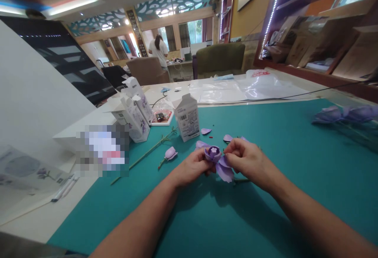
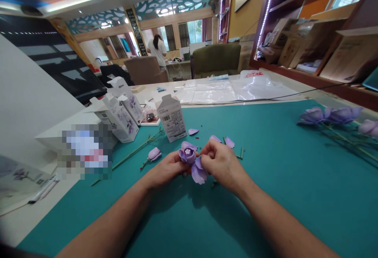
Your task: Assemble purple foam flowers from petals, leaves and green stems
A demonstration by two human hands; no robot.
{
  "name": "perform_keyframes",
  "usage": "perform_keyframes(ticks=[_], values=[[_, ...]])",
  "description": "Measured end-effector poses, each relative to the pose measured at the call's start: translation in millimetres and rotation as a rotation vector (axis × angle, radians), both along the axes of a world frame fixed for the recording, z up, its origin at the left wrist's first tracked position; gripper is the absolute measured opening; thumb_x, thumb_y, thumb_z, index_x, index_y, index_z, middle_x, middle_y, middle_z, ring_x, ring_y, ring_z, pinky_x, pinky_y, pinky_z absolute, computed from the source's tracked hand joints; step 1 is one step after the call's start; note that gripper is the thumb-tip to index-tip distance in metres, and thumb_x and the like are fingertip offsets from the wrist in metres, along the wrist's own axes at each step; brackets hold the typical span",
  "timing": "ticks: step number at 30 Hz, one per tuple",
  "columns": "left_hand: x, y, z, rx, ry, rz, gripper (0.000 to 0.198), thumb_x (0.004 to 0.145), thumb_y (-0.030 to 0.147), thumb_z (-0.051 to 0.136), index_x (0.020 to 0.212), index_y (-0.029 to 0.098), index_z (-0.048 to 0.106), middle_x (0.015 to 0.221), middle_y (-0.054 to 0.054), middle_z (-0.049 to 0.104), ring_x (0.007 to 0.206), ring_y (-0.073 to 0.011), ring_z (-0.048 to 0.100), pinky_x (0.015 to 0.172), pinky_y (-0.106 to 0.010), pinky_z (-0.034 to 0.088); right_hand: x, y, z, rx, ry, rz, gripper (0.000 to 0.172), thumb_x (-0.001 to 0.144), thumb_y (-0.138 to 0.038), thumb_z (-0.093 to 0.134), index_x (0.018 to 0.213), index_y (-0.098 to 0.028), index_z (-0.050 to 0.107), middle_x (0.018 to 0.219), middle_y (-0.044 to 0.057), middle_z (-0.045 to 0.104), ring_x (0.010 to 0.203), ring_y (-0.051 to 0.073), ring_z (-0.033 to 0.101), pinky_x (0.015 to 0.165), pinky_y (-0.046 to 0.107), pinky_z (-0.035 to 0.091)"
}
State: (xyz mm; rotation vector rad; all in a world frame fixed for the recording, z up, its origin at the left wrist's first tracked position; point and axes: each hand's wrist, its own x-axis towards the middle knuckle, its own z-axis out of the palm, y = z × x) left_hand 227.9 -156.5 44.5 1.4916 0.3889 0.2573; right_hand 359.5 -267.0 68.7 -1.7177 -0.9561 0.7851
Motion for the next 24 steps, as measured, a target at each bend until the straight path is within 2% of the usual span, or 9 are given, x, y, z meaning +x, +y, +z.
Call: perform_keyframes(ticks=[6, 11, 15, 19, 24], values=[[-1, 1, -2.8, 0.004, -0.027, -0.037, 0.025, 0.071, 0.035, 0.065, 0.081, 0.014, 0.056, 0.064, 0.001, 0.053, 0.059, -0.0096, 0.045, 0.056, -0.024, 0.035, 0, 0, -1.8, -0.010, -0.007, 0.002, 0.005, 0.062, -0.019, 0.053, 0.065, -0.020, 0.049, 0.046, -0.006, 0.047, 0.044, 0.009, 0.042, 0.042, 0.021, 0.032], [0, 2, -4.6, 0.007, -0.025, -0.019, 0.025, 0.072, 0.035, 0.063, 0.086, 0.014, 0.058, 0.065, 0.001, 0.052, 0.057, -0.0088, 0.043, 0.056, -0.024, 0.033, 0, 2, -3.9, 0.001, 0.019, 0.001, 0.005, 0.064, -0.019, 0.053, 0.065, -0.020, 0.048, 0.045, -0.007, 0.047, 0.043, 0.008, 0.040, 0.041, 0.020, 0.030], [0, 5, -8.5, -0.006, -0.083, 0.040, 0.024, 0.075, 0.033, 0.061, 0.090, 0.015, 0.058, 0.065, 0.003, 0.050, 0.056, -0.0079, 0.042, 0.056, -0.023, 0.032, 0, 5, -9.8, -0.001, 0.130, -0.030, 0.006, 0.068, -0.022, 0.053, 0.069, -0.021, 0.047, 0.042, -0.008, 0.047, 0.039, 0.007, 0.039, 0.038, 0.019, 0.027], [0, 6, -10.3, 0.023, -0.104, 0.109, 0.027, 0.076, 0.037, 0.061, 0.092, 0.015, 0.056, 0.065, 0.004, 0.049, 0.056, -0.0085, 0.042, 0.057, -0.023, 0.033, 0, 6, -16.6, 0.050, 0.246, -0.026, 0.012, 0.070, -0.029, 0.057, 0.073, -0.022, 0.048, 0.046, -0.008, 0.051, 0.040, 0.008, 0.043, 0.039, 0.020, 0.030], [-1, 5, -9.5, 0.057, -0.082, 0.134, 0.032, 0.079, 0.043, 0.060, 0.094, 0.015, 0.059, 0.067, 0.001, 0.052, 0.060, -0.0107, 0.047, 0.059, -0.024, 0.035, -3, 6, -17.0, 0.051, 0.283, -0.023, 0.016, 0.069, -0.031, 0.060, 0.074, -0.021, 0.048, 0.047, -0.007, 0.051, 0.041, 0.008, 0.045, 0.039, 0.019, 0.031]])
